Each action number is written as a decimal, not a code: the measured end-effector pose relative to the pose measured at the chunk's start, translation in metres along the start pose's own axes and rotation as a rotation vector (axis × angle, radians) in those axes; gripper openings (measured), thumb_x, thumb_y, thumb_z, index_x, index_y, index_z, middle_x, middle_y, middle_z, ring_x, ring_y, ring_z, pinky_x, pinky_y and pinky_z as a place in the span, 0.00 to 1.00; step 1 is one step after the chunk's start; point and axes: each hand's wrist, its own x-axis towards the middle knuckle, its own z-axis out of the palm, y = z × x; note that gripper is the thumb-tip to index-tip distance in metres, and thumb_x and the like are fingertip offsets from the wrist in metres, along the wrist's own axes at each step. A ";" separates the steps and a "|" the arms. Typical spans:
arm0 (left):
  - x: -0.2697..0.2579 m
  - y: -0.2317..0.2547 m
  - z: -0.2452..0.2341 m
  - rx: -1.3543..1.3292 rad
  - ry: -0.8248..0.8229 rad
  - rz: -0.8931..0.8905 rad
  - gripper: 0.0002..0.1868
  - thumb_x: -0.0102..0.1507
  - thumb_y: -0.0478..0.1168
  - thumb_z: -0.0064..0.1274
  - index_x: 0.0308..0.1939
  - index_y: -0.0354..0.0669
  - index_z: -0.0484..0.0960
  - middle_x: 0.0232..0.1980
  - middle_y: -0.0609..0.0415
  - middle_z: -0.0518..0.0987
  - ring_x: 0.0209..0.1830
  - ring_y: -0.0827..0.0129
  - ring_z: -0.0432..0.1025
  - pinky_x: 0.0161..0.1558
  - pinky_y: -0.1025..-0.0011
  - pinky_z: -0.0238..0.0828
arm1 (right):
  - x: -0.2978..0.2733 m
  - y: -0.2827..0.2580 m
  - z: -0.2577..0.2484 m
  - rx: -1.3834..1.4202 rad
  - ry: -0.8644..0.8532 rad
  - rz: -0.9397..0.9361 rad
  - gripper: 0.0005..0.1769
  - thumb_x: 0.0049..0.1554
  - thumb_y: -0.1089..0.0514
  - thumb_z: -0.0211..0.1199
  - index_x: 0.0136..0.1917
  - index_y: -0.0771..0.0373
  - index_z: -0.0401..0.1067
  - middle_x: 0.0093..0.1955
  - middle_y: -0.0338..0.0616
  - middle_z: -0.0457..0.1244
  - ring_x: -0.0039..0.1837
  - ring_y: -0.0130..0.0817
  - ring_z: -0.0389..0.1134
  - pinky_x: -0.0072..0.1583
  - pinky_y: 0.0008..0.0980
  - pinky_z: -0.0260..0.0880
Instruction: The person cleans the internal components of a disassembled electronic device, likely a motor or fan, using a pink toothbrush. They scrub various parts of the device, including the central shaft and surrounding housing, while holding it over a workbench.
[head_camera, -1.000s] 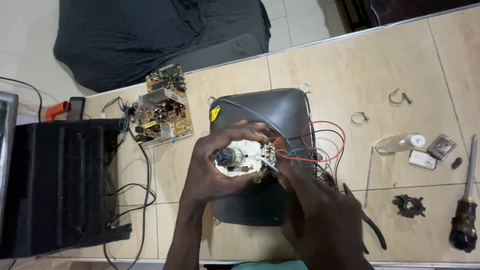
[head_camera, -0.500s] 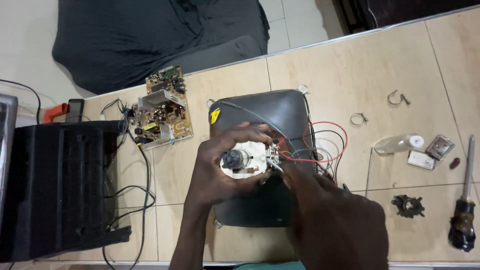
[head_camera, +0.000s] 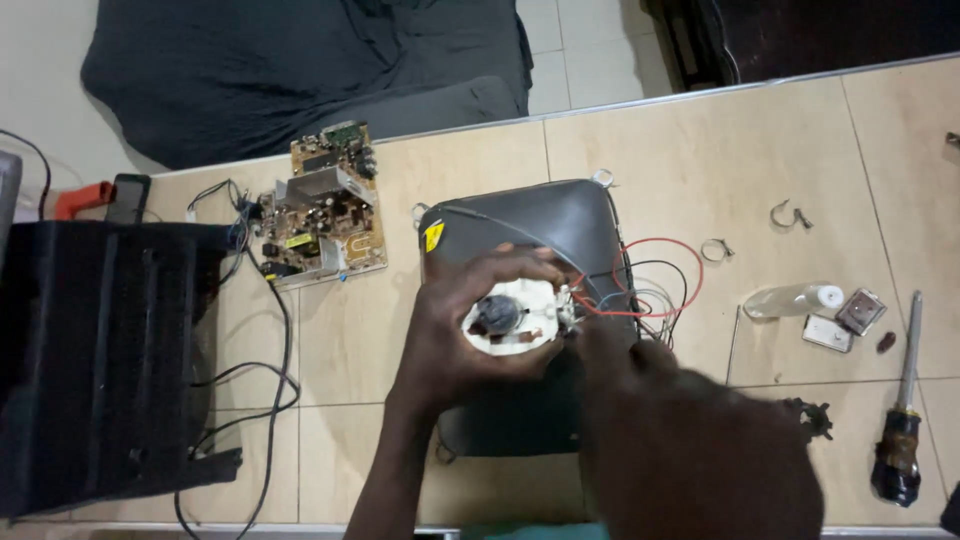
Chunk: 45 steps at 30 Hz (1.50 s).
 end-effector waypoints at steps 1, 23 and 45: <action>0.000 0.003 -0.004 -0.003 0.004 -0.001 0.24 0.55 0.38 0.68 0.54 0.47 0.80 0.56 0.55 0.84 0.66 0.61 0.78 0.76 0.58 0.64 | 0.000 0.000 0.001 -0.005 -0.001 -0.001 0.23 0.52 0.41 0.55 0.61 0.24 0.61 0.43 0.29 0.71 0.43 0.54 0.77 0.39 0.59 0.75; -0.009 0.003 0.004 0.056 0.048 -0.117 0.36 0.51 0.51 0.71 0.61 0.46 0.75 0.64 0.53 0.80 0.68 0.63 0.73 0.68 0.66 0.67 | -0.003 0.011 0.065 1.158 0.268 -0.315 0.24 0.62 0.48 0.51 0.61 0.60 0.79 0.59 0.44 0.75 0.61 0.34 0.75 0.56 0.31 0.72; -0.013 0.008 0.013 0.008 0.188 -0.288 0.41 0.44 0.41 0.73 0.61 0.42 0.77 0.65 0.49 0.79 0.63 0.67 0.74 0.63 0.71 0.72 | 0.013 -0.012 0.085 1.589 0.209 -0.355 0.13 0.65 0.57 0.53 0.53 0.63 0.78 0.32 0.33 0.59 0.34 0.21 0.56 0.38 0.23 0.56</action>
